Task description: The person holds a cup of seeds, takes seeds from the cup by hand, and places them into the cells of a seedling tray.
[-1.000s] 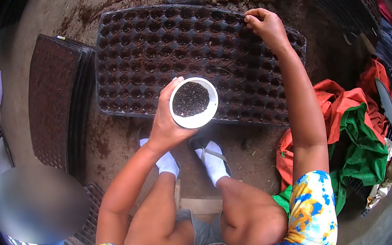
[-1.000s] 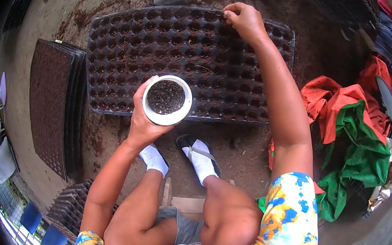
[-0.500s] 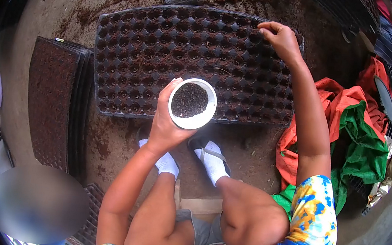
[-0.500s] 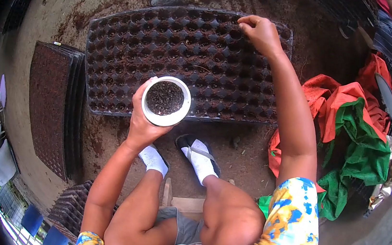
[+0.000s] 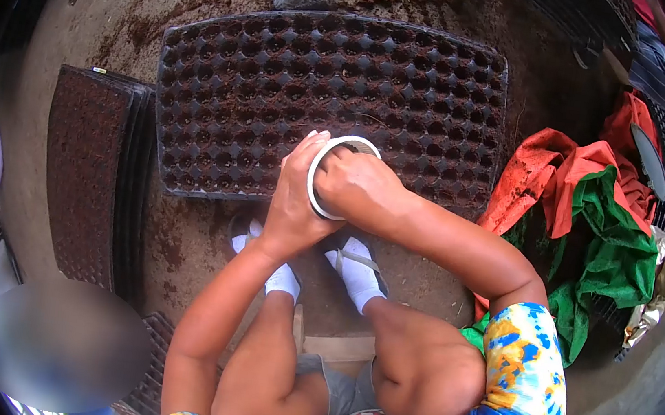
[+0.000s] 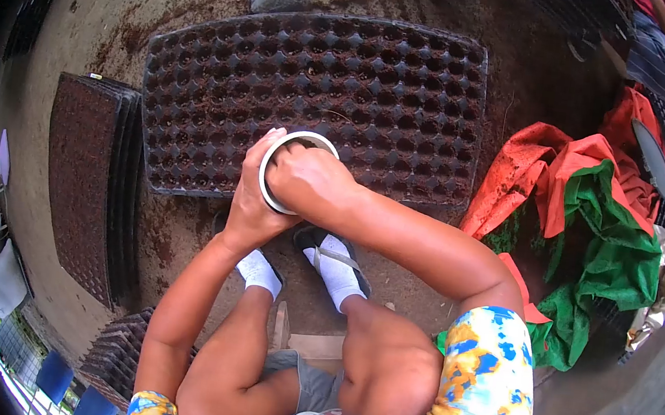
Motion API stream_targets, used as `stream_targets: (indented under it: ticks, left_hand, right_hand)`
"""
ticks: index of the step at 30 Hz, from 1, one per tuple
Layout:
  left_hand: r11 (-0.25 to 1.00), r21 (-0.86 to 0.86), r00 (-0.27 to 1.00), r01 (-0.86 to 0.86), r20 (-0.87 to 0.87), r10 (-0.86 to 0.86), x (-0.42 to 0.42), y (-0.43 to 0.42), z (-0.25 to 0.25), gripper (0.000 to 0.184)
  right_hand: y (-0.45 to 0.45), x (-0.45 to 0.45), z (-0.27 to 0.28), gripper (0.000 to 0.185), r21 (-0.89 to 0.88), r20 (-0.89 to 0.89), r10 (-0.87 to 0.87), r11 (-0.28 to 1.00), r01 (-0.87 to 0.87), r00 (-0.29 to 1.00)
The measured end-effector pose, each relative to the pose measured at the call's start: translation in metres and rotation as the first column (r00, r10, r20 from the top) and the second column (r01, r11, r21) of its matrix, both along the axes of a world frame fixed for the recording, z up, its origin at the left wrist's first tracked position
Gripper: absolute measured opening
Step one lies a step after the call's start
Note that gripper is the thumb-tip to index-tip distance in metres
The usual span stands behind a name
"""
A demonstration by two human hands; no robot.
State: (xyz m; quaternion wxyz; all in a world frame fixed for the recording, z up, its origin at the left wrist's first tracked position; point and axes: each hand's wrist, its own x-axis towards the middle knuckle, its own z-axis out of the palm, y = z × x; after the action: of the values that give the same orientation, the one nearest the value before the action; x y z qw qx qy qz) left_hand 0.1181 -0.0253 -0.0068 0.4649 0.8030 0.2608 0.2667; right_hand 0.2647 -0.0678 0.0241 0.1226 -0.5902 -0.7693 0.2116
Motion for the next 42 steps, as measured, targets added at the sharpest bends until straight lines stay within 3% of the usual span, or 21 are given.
stream_targets:
  ticks: [3,6,8,10,15,24,31,33,35,36,38,42]
  left_hand:
    - [0.998,-0.054,0.999,-0.035,0.018,0.036,-0.003,-0.002,-0.003,0.095]
    - [0.992,-0.108,0.998,-0.060,-0.002,0.060,-0.006,0.000,-0.003,0.094]
    - [0.994,-0.098,0.999,-0.042,-0.038,0.039,-0.012,0.004,-0.006,0.104]
    - [0.995,-0.086,0.998,-0.047,-0.047,0.043,-0.016,0.007,-0.006,0.104]
    - [0.994,-0.097,0.998,-0.056,-0.042,0.052,-0.020,0.006,-0.006,0.104]
    - [0.993,-0.107,0.998,-0.053,-0.049,0.048,-0.021,0.005,-0.006,0.104]
    - [0.994,-0.095,0.998,-0.057,-0.047,0.053,-0.019,0.005,-0.007,0.103]
    - [0.996,-0.077,0.997,-0.054,-0.055,0.049,-0.017,0.005,-0.006,0.102]
    - [0.998,-0.053,0.998,-0.045,-0.041,0.043,-0.011,0.003,-0.006,0.099]
    - [0.999,-0.039,0.999,-0.036,-0.024,0.035,-0.007,0.001,-0.006,0.096]
    - [1.000,0.005,1.000,-0.004,-0.013,0.004,-0.001,-0.001,-0.004,0.093]
    - [0.999,0.018,1.000,0.031,0.001,-0.031,0.000,-0.004,0.000,0.095]
  right_hand:
    - [0.005,0.011,0.012,0.021,-0.077,-0.203,-0.028,0.997,0.012,0.979]
    - [0.016,0.046,0.025,0.014,-0.084,-0.385,-0.226,0.974,0.210,0.895]
    - [0.025,0.086,0.021,0.015,-0.062,-0.377,-0.435,0.893,0.446,0.818]
    - [0.031,0.133,-0.005,0.017,-0.078,-0.217,-0.599,0.798,0.598,0.771]
    - [0.037,0.169,-0.031,0.020,-0.313,-0.110,-0.781,0.614,0.725,0.614]
    - [0.029,0.173,-0.044,0.021,-0.133,-0.108,-0.700,0.714,0.688,0.706]
    - [0.015,0.155,-0.026,0.021,-0.188,-0.045,-0.672,0.732,0.654,0.739]
    - [0.007,0.133,-0.009,0.014,0.073,-0.088,-0.548,0.829,0.554,0.832]
    - [-0.001,0.091,0.014,0.008,0.097,-0.196,-0.378,0.911,0.401,0.905]
    - [-0.006,0.069,0.022,0.012,0.038,-0.166,-0.215,0.974,0.224,0.962]
    - [-0.015,0.028,0.020,0.015,-0.095,0.033,-0.078,0.992,0.081,0.996]
    - [-0.009,0.002,0.003,0.013,0.052,0.128,0.004,0.999,-0.011,0.992]
